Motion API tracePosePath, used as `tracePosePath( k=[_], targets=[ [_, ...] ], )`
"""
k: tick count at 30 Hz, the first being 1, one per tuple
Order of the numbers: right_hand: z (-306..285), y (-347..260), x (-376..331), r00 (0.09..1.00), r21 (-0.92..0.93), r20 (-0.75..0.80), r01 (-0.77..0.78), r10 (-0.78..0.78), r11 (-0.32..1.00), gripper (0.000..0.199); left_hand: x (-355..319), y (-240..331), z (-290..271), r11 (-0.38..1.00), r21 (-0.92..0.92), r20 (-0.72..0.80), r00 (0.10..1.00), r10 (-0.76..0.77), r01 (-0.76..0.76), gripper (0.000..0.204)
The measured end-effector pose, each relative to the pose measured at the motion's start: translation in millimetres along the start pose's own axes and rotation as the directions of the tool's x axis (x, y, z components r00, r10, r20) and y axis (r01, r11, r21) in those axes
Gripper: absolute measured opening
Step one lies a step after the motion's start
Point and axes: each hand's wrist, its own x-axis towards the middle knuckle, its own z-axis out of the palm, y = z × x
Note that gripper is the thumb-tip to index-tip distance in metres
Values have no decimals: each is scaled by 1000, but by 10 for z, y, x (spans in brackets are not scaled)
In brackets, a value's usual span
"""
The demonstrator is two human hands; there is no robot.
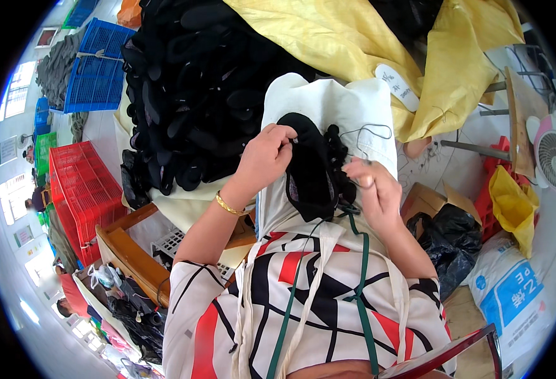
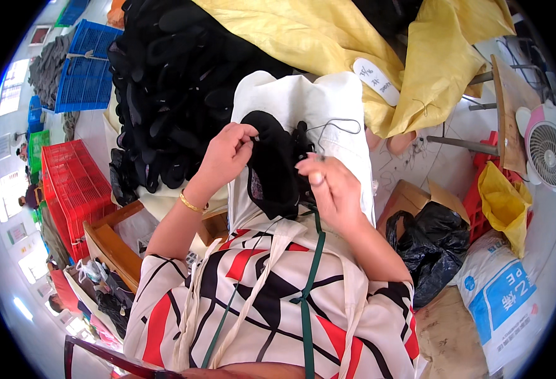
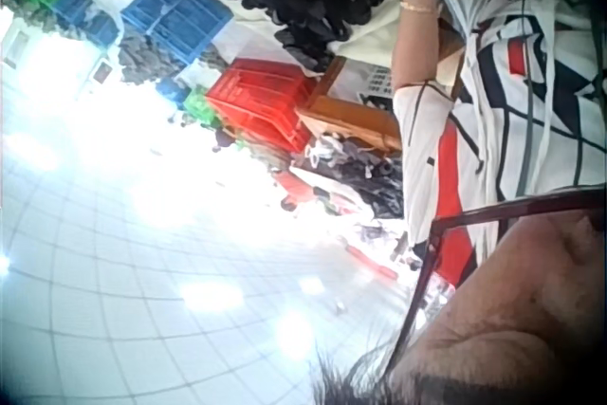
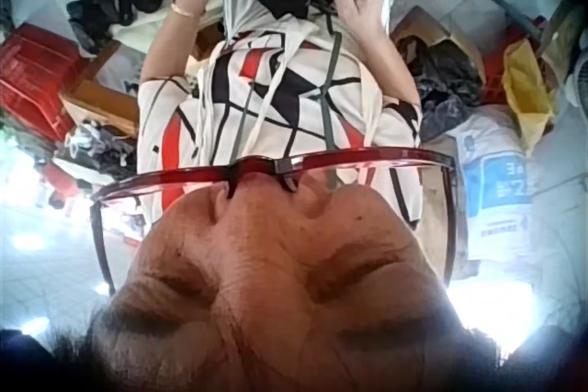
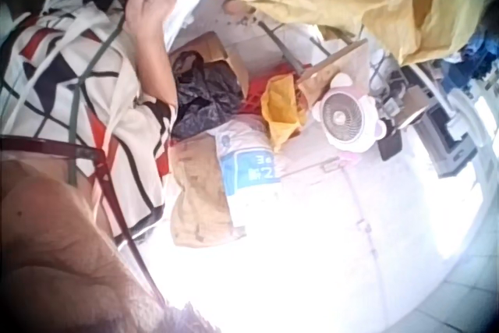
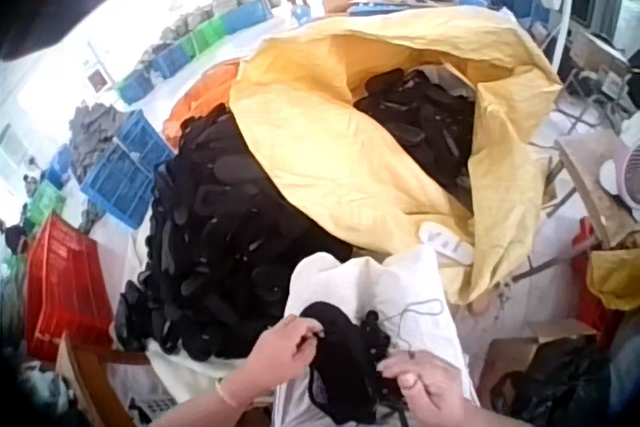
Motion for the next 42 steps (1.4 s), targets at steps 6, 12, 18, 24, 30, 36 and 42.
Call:
tracePosePath(
  k=[6,12,18,24,30,36,42],
  targets=[
    [-558,-285,-199,914,-397,387,283,-121,873,20,103,156,75,933,359,17,999,-33,24,44],
    [-785,-244,-199,899,-135,38,-428,437,893,11,166,59,182,938,327,-93,991,-93,118,38],
    [-36,31,132,790,453,313,-612,528,648,9,110,-66,64,865,-241,61,896,-440,441,21],
    [471,138,409,764,147,393,-601,511,786,12,4,-11,39,788,-415,33,873,-487,456,18],
    [626,329,393,833,49,335,-483,441,874,12,-8,-91,56,737,-500,52,865,-500,456,16],
    [632,380,415,880,-35,298,-377,370,926,13,-12,-124,72,719,-523,60,861,-505,459,14],
    [612,394,444,884,-63,328,-332,334,941,13,-21,-142,73,698,-546,73,856,-512,464,13]
  ],
)
